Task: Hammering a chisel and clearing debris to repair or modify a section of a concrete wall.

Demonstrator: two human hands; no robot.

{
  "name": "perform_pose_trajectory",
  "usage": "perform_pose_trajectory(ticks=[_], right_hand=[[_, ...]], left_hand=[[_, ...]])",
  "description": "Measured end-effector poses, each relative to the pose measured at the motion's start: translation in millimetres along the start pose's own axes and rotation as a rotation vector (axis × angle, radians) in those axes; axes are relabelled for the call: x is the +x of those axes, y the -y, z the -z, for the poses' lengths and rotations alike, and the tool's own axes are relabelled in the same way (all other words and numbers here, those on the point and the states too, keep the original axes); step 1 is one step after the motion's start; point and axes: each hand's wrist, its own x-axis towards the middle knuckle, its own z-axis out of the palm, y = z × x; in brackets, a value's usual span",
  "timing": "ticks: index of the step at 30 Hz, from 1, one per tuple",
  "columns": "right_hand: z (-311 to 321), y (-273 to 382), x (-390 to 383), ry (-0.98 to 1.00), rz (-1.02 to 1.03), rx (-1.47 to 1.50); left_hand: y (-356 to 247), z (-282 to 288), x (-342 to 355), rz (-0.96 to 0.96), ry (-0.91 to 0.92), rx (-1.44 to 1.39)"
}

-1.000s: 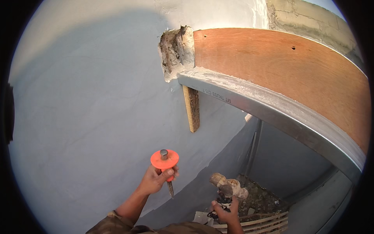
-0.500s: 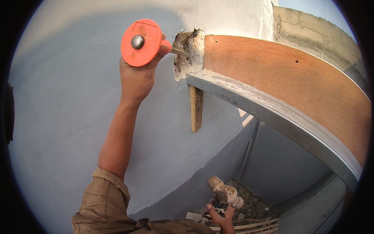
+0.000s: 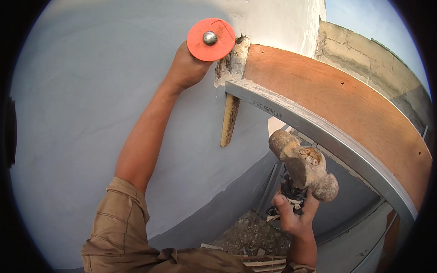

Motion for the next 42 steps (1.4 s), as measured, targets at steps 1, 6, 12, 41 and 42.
perform_pose_trajectory(ticks=[1, 6, 12, 41, 42], right_hand=[[0.6, 15.3, 20.6, -0.058, 0.056, -0.034], [-2.0, 73.6, 105.0, 0.009, 0.315, -0.263], [-4.6, 144.9, 168.4, -0.109, 0.749, -0.582], [-42.2, 106.9, 185.7, 0.243, 0.363, -0.747], [-32.8, 100.5, 180.5, 0.192, 0.308, -0.779]], left_hand=[[-0.7, 1.8, 2.5, 0.006, -0.013, 0.000], [-1.3, 7.8, 9.9, 0.040, 0.027, 0.003], [0.1, 10.1, 19.5, 0.005, 0.047, 0.000], [-3.2, 4.8, 25.1, -0.109, 0.090, 0.044], [-4.7, 4.5, 24.7, -0.099, 0.099, 0.041]])
